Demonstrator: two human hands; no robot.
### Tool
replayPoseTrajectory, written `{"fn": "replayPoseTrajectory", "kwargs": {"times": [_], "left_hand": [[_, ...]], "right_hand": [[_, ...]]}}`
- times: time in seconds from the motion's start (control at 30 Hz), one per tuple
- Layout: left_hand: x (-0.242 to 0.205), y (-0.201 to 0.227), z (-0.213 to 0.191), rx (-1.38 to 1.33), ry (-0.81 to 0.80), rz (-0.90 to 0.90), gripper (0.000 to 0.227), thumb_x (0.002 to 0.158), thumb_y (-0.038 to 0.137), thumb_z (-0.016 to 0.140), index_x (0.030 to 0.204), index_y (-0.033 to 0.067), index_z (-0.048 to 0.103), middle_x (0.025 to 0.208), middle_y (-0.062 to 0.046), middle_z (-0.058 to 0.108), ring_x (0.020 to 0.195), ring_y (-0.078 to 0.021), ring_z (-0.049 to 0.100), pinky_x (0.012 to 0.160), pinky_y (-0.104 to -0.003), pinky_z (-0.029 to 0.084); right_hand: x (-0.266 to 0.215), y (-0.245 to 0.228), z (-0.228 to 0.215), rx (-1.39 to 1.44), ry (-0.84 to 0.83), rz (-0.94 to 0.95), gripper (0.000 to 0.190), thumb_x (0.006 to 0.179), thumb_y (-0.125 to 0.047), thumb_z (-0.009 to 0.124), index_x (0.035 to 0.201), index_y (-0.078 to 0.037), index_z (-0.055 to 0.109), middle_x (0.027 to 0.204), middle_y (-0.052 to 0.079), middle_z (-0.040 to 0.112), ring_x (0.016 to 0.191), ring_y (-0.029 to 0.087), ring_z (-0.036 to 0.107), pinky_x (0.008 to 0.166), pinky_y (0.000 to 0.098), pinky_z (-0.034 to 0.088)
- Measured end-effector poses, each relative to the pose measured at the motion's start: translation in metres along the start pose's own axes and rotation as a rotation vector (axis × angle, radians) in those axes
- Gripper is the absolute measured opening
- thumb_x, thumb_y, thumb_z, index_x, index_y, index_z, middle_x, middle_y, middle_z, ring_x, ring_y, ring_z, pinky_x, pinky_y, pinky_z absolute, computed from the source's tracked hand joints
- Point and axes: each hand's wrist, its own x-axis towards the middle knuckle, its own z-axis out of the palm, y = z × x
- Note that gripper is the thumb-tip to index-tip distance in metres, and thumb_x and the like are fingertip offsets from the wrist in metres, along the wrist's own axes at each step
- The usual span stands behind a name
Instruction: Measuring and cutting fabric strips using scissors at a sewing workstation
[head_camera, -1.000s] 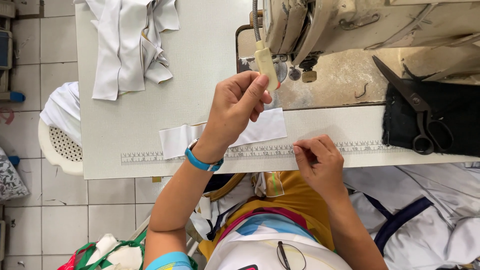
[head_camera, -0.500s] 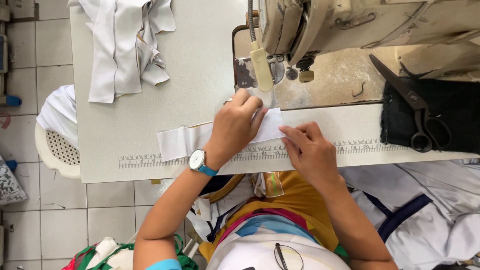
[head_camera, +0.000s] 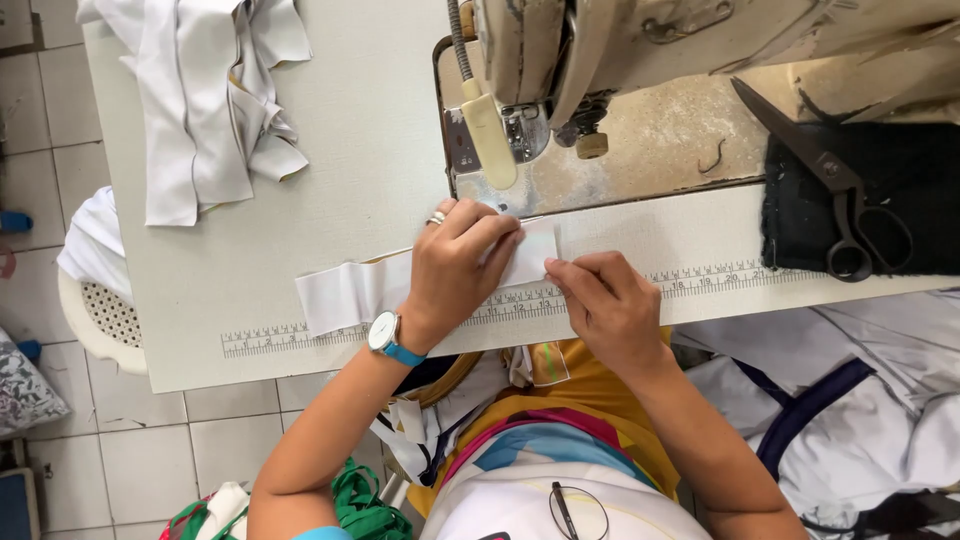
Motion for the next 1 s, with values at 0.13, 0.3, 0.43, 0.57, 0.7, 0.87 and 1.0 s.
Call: {"fn": "replayPoseTrajectory", "kwargs": {"times": [0.13, 0.3, 0.43, 0.57, 0.7, 0.87, 1.0], "left_hand": [[0.007, 0.010, -0.015, -0.203, -0.020, 0.036, 0.007, 0.092, 0.010, 0.072, 0.096, 0.0150, 0.069, 0.082, 0.000, 0.065, 0.077, -0.0200, 0.065, 0.071, -0.030, 0.056], [-0.001, -0.003, -0.012, -0.075, -0.177, 0.007, 0.010, 0.093, 0.007, 0.069, 0.098, 0.0152, 0.065, 0.076, 0.000, 0.060, 0.070, -0.0210, 0.065, 0.062, -0.032, 0.056], [0.000, -0.006, -0.003, -0.033, -0.181, 0.016, 0.010, 0.093, 0.008, 0.069, 0.099, 0.0153, 0.064, 0.075, 0.000, 0.059, 0.068, -0.0202, 0.065, 0.060, -0.032, 0.056], [0.002, -0.008, 0.001, -0.024, -0.167, -0.007, 0.007, 0.096, 0.013, 0.070, 0.099, 0.0152, 0.064, 0.074, -0.001, 0.059, 0.067, -0.0205, 0.065, 0.060, -0.032, 0.057], [0.001, -0.009, 0.003, -0.019, -0.169, -0.014, 0.007, 0.096, 0.013, 0.070, 0.100, 0.0150, 0.064, 0.074, -0.001, 0.059, 0.067, -0.0208, 0.065, 0.060, -0.032, 0.057], [0.000, -0.012, 0.006, 0.026, -0.161, 0.047, 0.004, 0.097, 0.016, 0.067, 0.100, 0.0151, 0.064, 0.076, 0.000, 0.056, 0.065, -0.0206, 0.064, 0.055, -0.031, 0.054], [-0.007, -0.019, 0.008, 0.104, -0.150, 0.145, 0.005, 0.098, 0.014, 0.066, 0.093, 0.0132, 0.065, 0.079, -0.002, 0.056, 0.066, -0.0203, 0.062, 0.055, -0.028, 0.053]], "right_hand": [[0.001, -0.002, 0.005, -0.022, 0.074, -0.094, 0.009, 0.095, -0.012, 0.074, 0.101, -0.015, 0.081, 0.084, -0.003, 0.056, 0.061, 0.011, 0.063, 0.053, 0.0258, 0.057], [0.005, -0.005, 0.005, -0.077, 0.011, -0.124, 0.006, 0.093, -0.011, 0.076, 0.096, -0.015, 0.080, 0.083, -0.002, 0.054, 0.067, 0.012, 0.063, 0.056, 0.0263, 0.059], [0.007, -0.005, 0.005, -0.098, -0.010, -0.114, 0.006, 0.092, -0.009, 0.076, 0.095, -0.013, 0.080, 0.084, -0.001, 0.052, 0.072, 0.013, 0.062, 0.058, 0.0275, 0.059], [0.008, -0.006, 0.006, -0.114, -0.033, -0.103, 0.004, 0.093, -0.009, 0.077, 0.093, -0.012, 0.079, 0.083, -0.001, 0.052, 0.075, 0.014, 0.062, 0.058, 0.0286, 0.058], [0.008, -0.004, 0.007, -0.096, -0.032, -0.107, 0.004, 0.093, -0.009, 0.077, 0.094, -0.012, 0.079, 0.083, 0.000, 0.051, 0.074, 0.013, 0.061, 0.059, 0.0276, 0.058], [0.009, -0.003, 0.007, -0.130, -0.034, -0.099, 0.004, 0.094, -0.012, 0.075, 0.096, -0.013, 0.078, 0.083, -0.002, 0.051, 0.075, 0.014, 0.061, 0.058, 0.0274, 0.057], [0.017, -0.007, 0.001, -0.104, -0.070, -0.092, 0.003, 0.093, -0.011, 0.077, 0.094, -0.012, 0.079, 0.082, 0.000, 0.052, 0.074, 0.014, 0.061, 0.057, 0.0273, 0.057]]}}
